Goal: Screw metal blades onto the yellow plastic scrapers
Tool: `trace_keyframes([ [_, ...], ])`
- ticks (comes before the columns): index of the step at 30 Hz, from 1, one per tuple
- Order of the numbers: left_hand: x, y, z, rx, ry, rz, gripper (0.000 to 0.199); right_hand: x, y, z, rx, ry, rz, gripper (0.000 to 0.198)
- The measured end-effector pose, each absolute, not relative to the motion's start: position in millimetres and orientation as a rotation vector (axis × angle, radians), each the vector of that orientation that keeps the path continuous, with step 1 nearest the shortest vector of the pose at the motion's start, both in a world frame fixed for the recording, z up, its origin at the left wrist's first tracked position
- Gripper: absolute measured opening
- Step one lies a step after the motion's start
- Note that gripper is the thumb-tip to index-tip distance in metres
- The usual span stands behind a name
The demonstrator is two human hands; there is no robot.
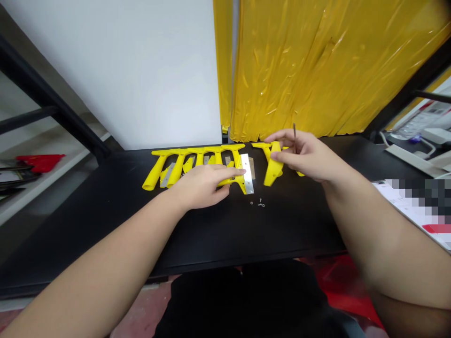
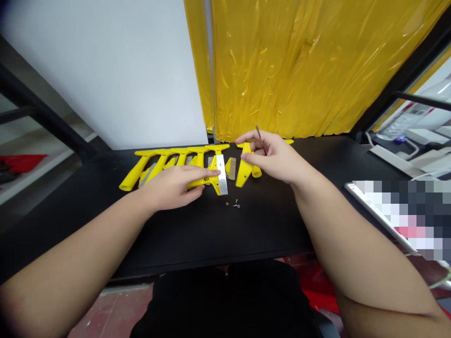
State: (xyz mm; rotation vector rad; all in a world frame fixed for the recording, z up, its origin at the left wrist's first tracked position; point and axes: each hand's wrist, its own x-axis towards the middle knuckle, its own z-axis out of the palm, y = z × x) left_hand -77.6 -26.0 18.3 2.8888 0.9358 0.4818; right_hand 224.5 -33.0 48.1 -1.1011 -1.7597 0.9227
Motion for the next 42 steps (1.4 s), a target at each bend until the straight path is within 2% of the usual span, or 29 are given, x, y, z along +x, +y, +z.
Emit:
trace_keyframes([
  [2,-77,-26,18,2.887,0.937,0.488,0.056,217,-29,43,-1.048,-1.579,0.983,0.033],
  [6,-77,-27,18,2.897,0.931,0.493,0.056,204,-25,30,-1.043,-1.414,1.021,0.048],
  [9,-77,-27,18,2.896,0.937,0.511,0.056,197,-26,22,-1.124,-1.493,0.998,0.049],
  [12,-77,-27,18,2.889,0.954,0.536,0.055,191,-29,18,-1.203,-1.571,0.993,0.039],
  [20,-76,-27,18,2.904,0.948,0.540,0.047,186,-31,18,-1.200,-1.587,1.314,0.042],
  [30,-73,-31,22,2.954,0.983,0.515,0.039,187,-28,12,-1.144,-1.742,1.298,0.033],
  [36,-74,-32,22,2.938,0.984,0.510,0.047,183,-31,14,-1.172,-1.723,1.329,0.039],
  [42,-76,-27,18,2.919,0.835,0.580,0.042,181,-33,17,-1.180,-1.679,1.373,0.044],
])
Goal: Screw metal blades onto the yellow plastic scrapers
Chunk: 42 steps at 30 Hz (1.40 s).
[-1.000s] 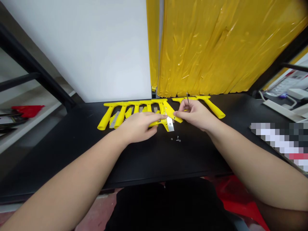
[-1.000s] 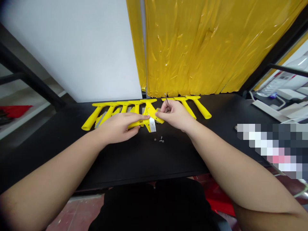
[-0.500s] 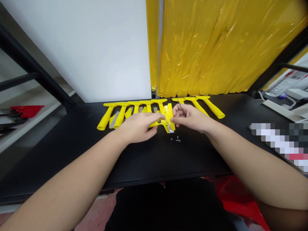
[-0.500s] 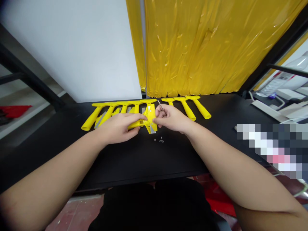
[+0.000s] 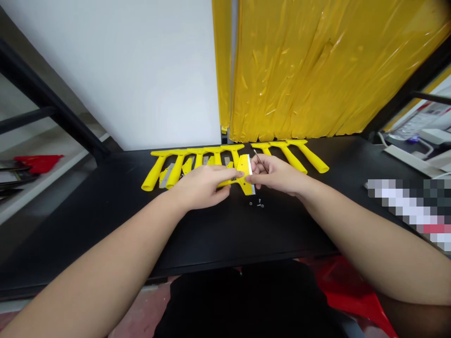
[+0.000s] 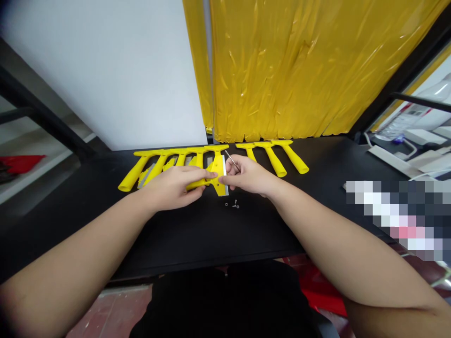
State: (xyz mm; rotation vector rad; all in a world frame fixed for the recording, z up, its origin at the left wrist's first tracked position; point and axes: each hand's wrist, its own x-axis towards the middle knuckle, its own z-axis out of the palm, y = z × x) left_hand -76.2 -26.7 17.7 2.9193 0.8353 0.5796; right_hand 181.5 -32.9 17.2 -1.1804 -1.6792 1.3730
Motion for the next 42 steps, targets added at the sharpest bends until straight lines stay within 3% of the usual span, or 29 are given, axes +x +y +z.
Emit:
trace_keyframes([
  [7,-77,-27,22,2.939,0.768,0.624,0.038,184,-32,19,-1.178,-1.590,1.482,0.040],
  [25,-77,-25,22,2.980,0.573,0.830,0.034,185,-32,20,-1.181,-1.674,1.365,0.040],
  [35,-86,-18,21,3.023,0.753,0.760,0.030,200,-38,28,-1.137,-2.504,0.947,0.017],
  [42,-89,-13,21,2.995,0.818,0.749,0.032,184,-44,21,-1.224,-2.639,0.828,0.012],
])
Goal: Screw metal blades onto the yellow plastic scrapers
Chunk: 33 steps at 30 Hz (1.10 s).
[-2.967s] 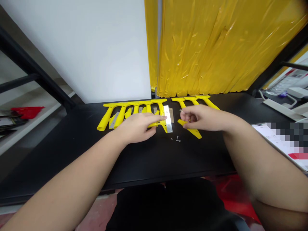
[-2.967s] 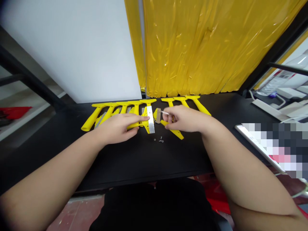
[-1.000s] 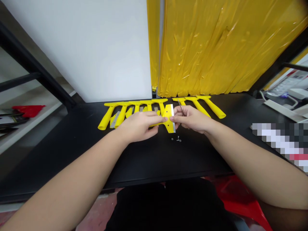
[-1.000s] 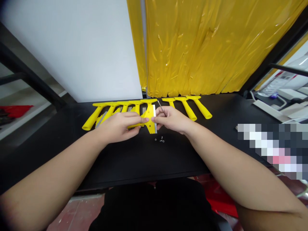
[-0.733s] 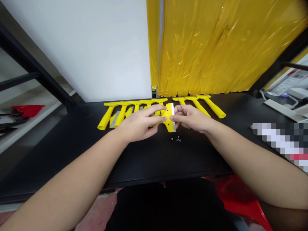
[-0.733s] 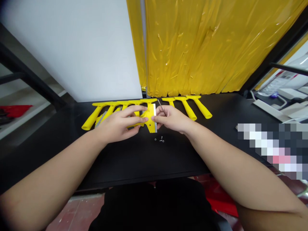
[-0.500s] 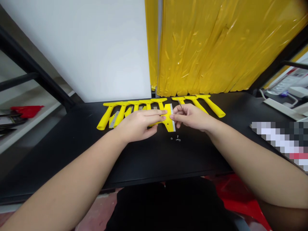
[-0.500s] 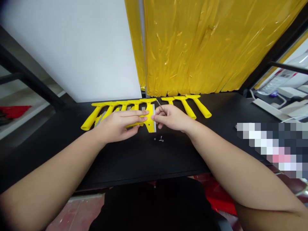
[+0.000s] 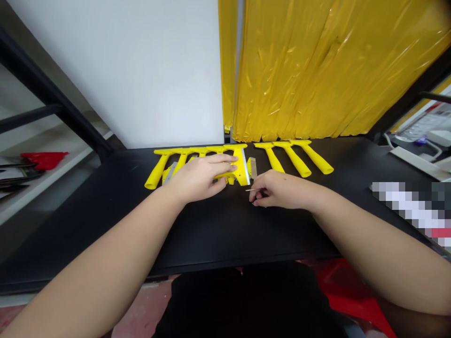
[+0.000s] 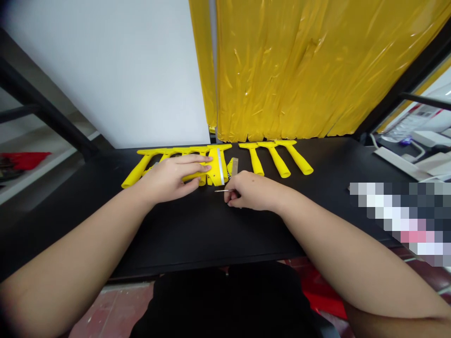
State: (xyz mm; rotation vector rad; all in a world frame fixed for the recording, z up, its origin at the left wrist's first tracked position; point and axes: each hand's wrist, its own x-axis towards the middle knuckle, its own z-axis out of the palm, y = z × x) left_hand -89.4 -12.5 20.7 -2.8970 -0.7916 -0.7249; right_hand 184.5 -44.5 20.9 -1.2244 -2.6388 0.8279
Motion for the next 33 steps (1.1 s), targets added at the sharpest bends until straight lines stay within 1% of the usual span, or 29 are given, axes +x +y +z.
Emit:
trace_keyframes([
  [5,-91,-10,21,-2.874,-0.803,-0.714,0.034,182,-50,27,-1.199,-2.693,0.769,0.011],
  [8,-93,-9,21,-2.877,-0.777,-0.706,0.033,186,-53,34,-1.053,-2.690,0.764,0.011],
  [11,-92,-9,21,-2.875,-0.686,-0.759,0.032,191,-51,36,-0.867,-2.435,0.653,0.006],
  [14,-88,-15,22,-2.859,-0.535,-0.843,0.032,195,-40,30,-0.912,-2.061,0.490,0.003],
  [16,-83,-20,23,-2.847,-0.481,-0.861,0.032,195,-32,24,-0.952,-1.890,0.596,0.010],
  [19,-77,-27,25,-2.831,-0.431,-0.857,0.031,192,-26,17,-0.938,-1.731,0.934,0.025],
  [21,-75,-29,26,-2.811,-0.407,-0.854,0.030,190,-26,15,-0.937,-1.667,1.056,0.032],
  [26,-74,-31,25,-2.764,-0.430,-0.808,0.031,187,-31,18,-0.931,-1.640,1.135,0.033],
  [33,-70,-34,23,-2.729,-0.426,-0.752,0.026,187,-32,15,-0.909,-1.772,1.044,0.031],
])
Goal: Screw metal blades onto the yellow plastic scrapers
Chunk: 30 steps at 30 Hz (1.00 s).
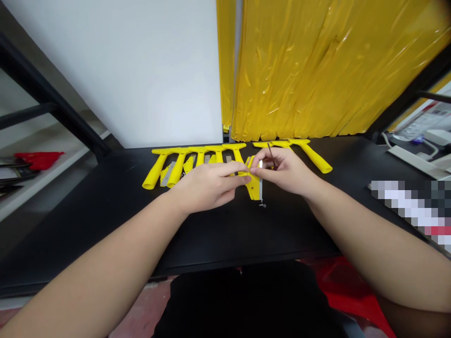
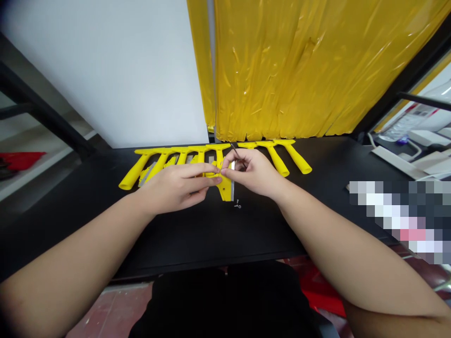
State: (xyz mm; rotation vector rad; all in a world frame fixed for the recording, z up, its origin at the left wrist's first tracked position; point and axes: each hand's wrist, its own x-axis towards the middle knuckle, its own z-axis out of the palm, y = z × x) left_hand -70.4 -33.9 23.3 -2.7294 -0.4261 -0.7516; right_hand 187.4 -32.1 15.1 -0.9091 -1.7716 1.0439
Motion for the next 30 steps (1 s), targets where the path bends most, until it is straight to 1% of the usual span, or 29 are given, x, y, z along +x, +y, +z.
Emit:
trace_keyframes([
  [5,-69,-35,22,-2.708,-0.417,-0.721,0.032,188,-31,15,-0.956,-1.732,1.090,0.029],
  [11,-69,-36,22,-2.707,-0.414,-0.723,0.032,185,-32,15,-0.957,-1.652,1.146,0.025],
  [13,-68,-36,22,-2.710,-0.416,-0.720,0.032,184,-33,17,-0.954,-1.609,1.171,0.028],
  [18,-68,-36,22,-2.736,-0.412,-0.723,0.032,183,-36,24,-1.008,-1.430,1.380,0.049],
  [23,-68,-36,21,-2.758,-0.421,-0.697,0.029,186,-34,23,-1.073,-1.397,1.567,0.044],
  [30,-68,-36,20,-2.793,-0.435,-0.722,0.030,190,-29,22,-1.069,-1.423,1.594,0.047],
])
